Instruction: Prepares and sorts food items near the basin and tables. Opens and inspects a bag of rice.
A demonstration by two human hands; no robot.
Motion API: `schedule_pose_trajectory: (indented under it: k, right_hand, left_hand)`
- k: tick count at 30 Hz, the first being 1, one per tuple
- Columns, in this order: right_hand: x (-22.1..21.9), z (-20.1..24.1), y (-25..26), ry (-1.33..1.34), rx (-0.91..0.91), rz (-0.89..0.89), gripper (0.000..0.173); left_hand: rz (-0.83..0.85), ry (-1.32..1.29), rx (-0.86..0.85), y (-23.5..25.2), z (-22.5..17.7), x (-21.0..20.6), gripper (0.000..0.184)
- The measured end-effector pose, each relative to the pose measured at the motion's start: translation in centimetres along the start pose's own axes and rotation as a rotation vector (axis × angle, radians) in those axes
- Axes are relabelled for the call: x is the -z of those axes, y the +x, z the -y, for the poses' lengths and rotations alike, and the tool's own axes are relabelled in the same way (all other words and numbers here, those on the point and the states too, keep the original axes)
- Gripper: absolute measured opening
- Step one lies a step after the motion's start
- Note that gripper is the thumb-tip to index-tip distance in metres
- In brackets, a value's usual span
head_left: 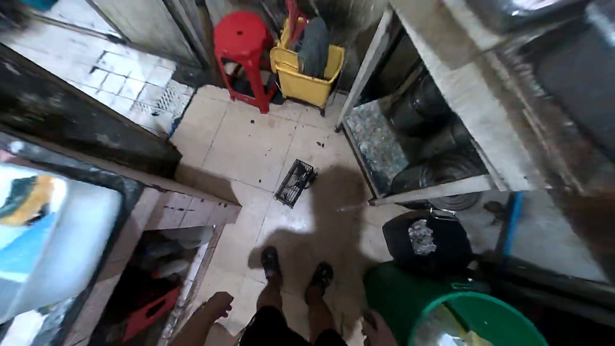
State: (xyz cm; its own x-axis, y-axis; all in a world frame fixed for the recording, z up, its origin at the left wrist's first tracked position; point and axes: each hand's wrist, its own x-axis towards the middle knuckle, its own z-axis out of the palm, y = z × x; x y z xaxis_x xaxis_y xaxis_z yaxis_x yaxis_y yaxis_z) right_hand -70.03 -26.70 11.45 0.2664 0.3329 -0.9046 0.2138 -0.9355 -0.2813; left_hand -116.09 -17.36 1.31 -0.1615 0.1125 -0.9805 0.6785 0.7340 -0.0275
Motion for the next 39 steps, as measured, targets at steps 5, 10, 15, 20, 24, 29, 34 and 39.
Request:
schedule_pose_trajectory:
  k: [5, 10, 15, 20, 24, 29, 34, 39]
  right_hand:
    - [5.2, -1.8, 2.1, -0.074, -0.086, -0.037, 0.049]
    - [7.8, -4.3, 4.6, -0.091, -0.134, -0.008, 0.047]
    - [8.5, -5.2, 5.9, -0.092, -0.162, 0.025, 0.045]
    - [8.9, -6.4, 6.5, -0.107, -0.141, 0.074, 0.042]
    - [9.2, -7.2, 6.3, -0.115, -0.147, 0.061, 0.042]
    - [9.7, -8.2, 6.9, -0.167, -0.144, 0.060, 0.041]
    - [10.3, -8.6, 7.3, -0.234, -0.127, 0.075, 0.039]
    - [10.8, -7.5, 6.9, -0.217, -0.116, 0.073, 0.038]
  left_hand:
    - [-0.116, -0.209, -0.045, -5.7, 1.9, 0.0, 0.040]
    - [-0.193, -0.391, -0.211, -11.1, -3.1, 0.0, 0.040]
    - [-0.224, -0.459, -0.292, -12.6, -4.8, -1.4, 0.036]
    - [-0.211, -0.459, -0.201, -12.0, -1.8, -4.0, 0.037]
    - [-0.190, -0.459, -0.093, -11.4, 2.1, -6.3, 0.039]
    - [-0.185, -0.477, -0.061, -11.4, 3.8, -8.2, 0.039]
    - [-0.183, -0.516, -0.114, -11.9, 1.8, -8.3, 0.040]
    - [-0.193, -0.558, -0.185, -12.1, -0.3, -8.2, 0.039]
